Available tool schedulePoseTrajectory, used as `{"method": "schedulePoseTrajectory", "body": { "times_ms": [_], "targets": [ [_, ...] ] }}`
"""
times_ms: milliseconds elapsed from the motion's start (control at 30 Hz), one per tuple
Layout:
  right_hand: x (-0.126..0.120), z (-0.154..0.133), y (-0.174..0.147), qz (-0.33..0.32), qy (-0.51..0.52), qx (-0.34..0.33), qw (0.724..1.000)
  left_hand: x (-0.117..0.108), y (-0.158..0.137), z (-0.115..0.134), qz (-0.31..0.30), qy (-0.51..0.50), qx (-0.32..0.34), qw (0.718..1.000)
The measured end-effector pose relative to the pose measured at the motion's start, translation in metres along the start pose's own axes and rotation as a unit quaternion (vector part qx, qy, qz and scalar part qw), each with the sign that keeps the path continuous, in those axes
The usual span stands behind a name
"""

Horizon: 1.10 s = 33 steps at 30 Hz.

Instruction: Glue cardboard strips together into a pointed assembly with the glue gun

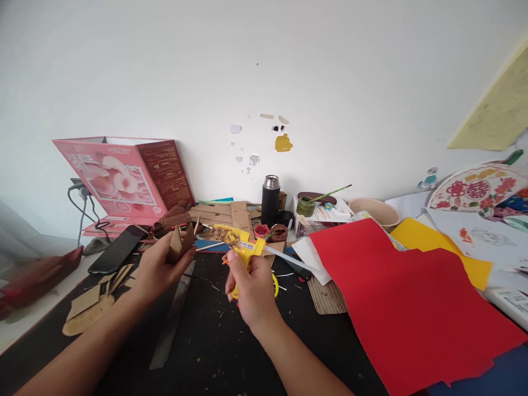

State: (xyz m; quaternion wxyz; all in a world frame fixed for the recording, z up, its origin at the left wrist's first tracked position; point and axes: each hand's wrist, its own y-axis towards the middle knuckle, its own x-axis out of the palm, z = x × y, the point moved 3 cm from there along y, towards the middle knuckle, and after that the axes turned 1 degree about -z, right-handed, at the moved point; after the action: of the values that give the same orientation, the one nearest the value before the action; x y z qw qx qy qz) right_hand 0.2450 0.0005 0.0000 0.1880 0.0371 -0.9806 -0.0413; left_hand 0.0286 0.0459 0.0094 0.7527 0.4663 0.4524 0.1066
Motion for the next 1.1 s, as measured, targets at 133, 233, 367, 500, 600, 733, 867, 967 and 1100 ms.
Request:
{"method": "schedulePoseTrajectory", "body": {
  "times_ms": [133, 233, 367, 500, 600, 733, 867, 967, 1100],
  "targets": [
    [-0.0006, -0.0064, -0.0015, 0.029, -0.017, -0.003, 0.999, -0.0015, 0.0019, 0.0044, -0.004, 0.012, 0.049, 0.999],
    [0.0007, -0.0071, -0.0035, 0.035, -0.039, 0.002, 0.999, -0.0018, 0.0023, 0.0068, -0.008, 0.009, 0.064, 0.998],
    [0.0008, -0.0066, -0.0047, 0.046, -0.044, 0.002, 0.998, -0.0015, 0.0009, 0.0067, -0.005, 0.013, 0.06, 0.998],
    [-0.0002, -0.0073, -0.0033, 0.056, -0.022, 0.006, 0.998, -0.0011, 0.0002, 0.0074, -0.014, 0.012, 0.057, 0.998],
    [-0.0002, -0.008, -0.0031, 0.056, -0.028, 0.008, 0.998, -0.0014, 0.0007, 0.0087, -0.013, 0.007, 0.059, 0.998],
    [0.0, -0.0076, -0.004, 0.056, -0.041, 0.009, 0.998, -0.0017, 0.0007, 0.0102, -0.014, -0.005, 0.064, 0.998],
    [-0.0002, -0.0071, -0.0041, 0.056, -0.048, 0.004, 0.997, -0.0012, -0.0008, 0.0095, -0.02, -0.012, 0.054, 0.998],
    [-0.0003, -0.0072, -0.0042, 0.054, -0.051, 0.002, 0.997, -0.0006, -0.0022, 0.0085, -0.027, -0.014, 0.045, 0.998],
    [-0.0003, -0.0076, -0.0046, 0.057, -0.046, 0.002, 0.997, 0.0002, -0.0033, 0.0072, -0.028, -0.021, 0.031, 0.999]
  ]
}}
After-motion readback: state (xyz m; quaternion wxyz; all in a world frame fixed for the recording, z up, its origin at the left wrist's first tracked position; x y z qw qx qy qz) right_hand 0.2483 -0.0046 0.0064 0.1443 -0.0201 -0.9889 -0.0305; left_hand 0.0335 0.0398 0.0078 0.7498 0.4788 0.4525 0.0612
